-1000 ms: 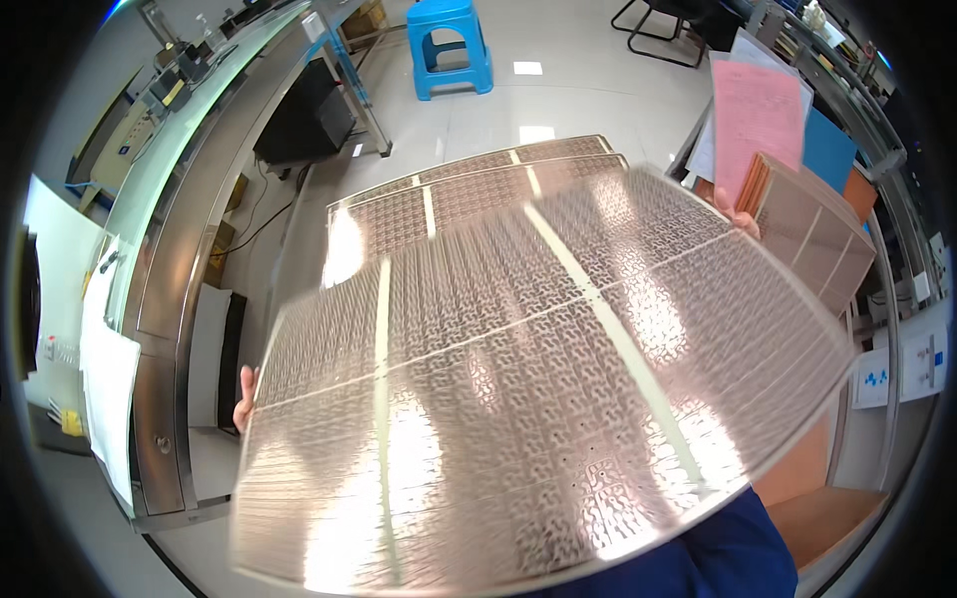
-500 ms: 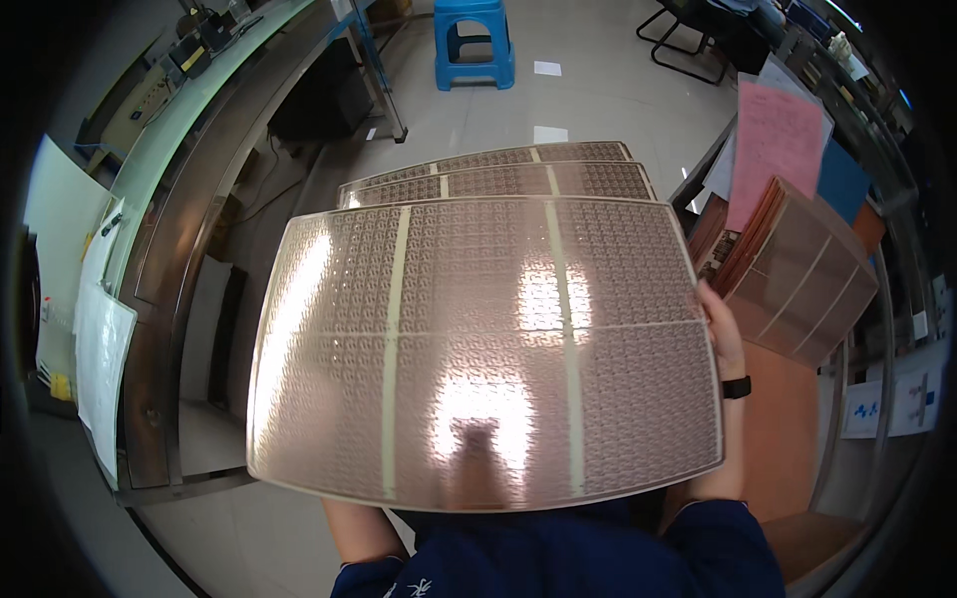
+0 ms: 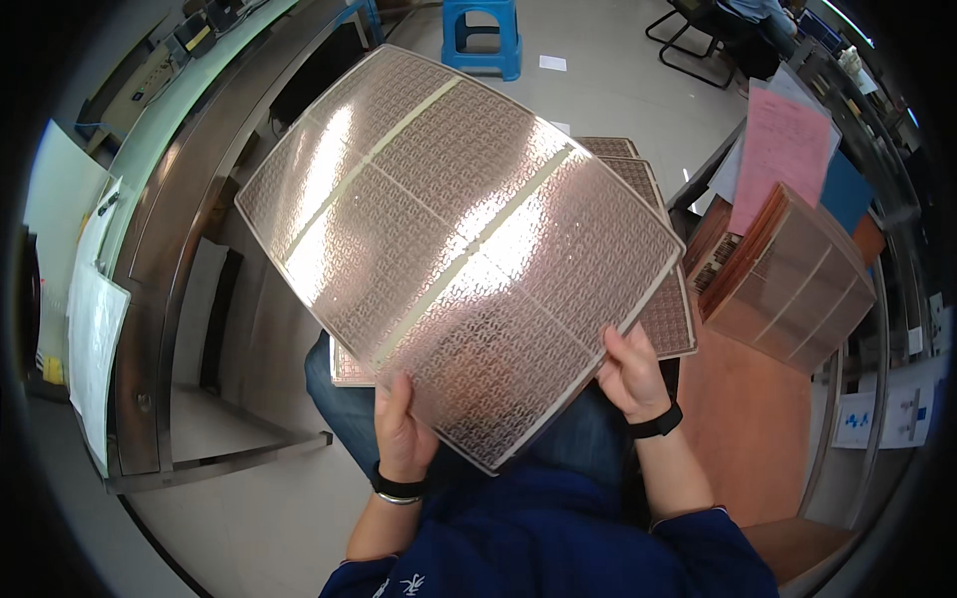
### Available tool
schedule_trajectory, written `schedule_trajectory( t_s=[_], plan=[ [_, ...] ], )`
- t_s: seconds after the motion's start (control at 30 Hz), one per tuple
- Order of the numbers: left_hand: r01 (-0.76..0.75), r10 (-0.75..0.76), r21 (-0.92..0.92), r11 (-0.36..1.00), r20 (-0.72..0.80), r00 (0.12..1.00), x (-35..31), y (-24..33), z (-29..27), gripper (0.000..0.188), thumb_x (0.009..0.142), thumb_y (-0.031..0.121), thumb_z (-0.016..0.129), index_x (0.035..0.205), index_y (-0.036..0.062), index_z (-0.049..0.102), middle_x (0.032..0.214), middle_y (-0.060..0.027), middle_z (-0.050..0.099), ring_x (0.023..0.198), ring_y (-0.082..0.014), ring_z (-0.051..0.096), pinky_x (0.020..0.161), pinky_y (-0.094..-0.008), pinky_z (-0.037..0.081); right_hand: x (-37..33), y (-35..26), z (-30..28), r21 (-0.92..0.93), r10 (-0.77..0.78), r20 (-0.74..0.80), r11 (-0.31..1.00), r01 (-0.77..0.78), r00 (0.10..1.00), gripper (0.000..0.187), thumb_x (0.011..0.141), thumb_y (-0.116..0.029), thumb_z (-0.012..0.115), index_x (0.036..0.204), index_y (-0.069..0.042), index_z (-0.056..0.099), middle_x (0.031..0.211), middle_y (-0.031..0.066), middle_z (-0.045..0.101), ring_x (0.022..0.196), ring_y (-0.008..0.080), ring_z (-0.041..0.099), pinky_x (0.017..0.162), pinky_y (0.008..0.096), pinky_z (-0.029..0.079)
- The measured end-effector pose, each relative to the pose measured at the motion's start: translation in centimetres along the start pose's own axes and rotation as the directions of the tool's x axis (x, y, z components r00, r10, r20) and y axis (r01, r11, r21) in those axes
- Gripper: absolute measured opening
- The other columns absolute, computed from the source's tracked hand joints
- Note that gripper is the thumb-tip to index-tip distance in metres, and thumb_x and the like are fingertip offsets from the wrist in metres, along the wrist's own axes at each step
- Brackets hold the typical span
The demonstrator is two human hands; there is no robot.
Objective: Picking up flexible copper-patterned circuit sheets, inspecting them under light, and placing them into an organizer rack.
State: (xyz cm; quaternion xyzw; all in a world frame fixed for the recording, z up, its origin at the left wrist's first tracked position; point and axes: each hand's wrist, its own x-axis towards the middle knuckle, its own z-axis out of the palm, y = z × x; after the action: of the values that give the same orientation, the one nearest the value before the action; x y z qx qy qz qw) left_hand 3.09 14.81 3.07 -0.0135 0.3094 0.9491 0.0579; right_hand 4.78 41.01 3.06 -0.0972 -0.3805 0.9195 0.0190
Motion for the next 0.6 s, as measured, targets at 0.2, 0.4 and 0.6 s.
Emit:
schedule_trajectory(
  t_s=[0.2, 0.4, 0.6],
  plan=[
    [0.089, -0.088, 0.087, 0.992, -0.019, 0.996, 0.2, 2.3, -1.0, 0.045, 0.087, 0.012, 0.054, 0.127, -0.0006, 0.037, 0.122, -0.0107, 0.049, 0.11, -0.0202, 0.049, 0.095, -0.0342, 0.037, 0.6, -4.3, -3.0, 0.189, -0.135, -0.015, 0.973, 0.136, 0.991, 0.055, 0.093, -0.041, 0.037, 0.134, -0.005, 0.033, 0.132, 0.0138, 0.042, 0.118, 0.0262, 0.044, 0.098, 0.0422, 0.038],
    [0.123, -0.126, 0.171, 0.977, 0.008, 0.992, 0.2, 4.4, -2.1, 0.051, 0.083, 0.015, 0.06, 0.126, -0.0018, 0.038, 0.12, -0.0113, 0.05, 0.107, -0.02, 0.051, 0.092, -0.033, 0.039, 2.2, -7.5, -3.0, 0.128, -0.162, 0.182, 0.982, 0.14, 0.97, 0.064, 0.094, -0.046, 0.029, 0.138, 0.0, 0.021, 0.135, 0.0192, 0.036, 0.122, 0.0276, 0.041, 0.099, 0.0394, 0.037],
    [0.145, -0.207, 0.424, 0.894, 0.105, 0.973, 0.8, 5.4, -2.1, 0.049, 0.088, 0.027, 0.053, 0.124, -0.0037, 0.04, 0.119, -0.0114, 0.051, 0.104, -0.0198, 0.052, 0.09, -0.0327, 0.04, 3.8, -7.5, -3.4, -0.207, -0.086, 0.266, 0.968, 0.144, 0.96, 0.055, 0.092, -0.017, 0.044, 0.137, 0.003, 0.02, 0.133, 0.0159, 0.039, 0.118, 0.0233, 0.045, 0.098, 0.0344, 0.039]
  ],
)
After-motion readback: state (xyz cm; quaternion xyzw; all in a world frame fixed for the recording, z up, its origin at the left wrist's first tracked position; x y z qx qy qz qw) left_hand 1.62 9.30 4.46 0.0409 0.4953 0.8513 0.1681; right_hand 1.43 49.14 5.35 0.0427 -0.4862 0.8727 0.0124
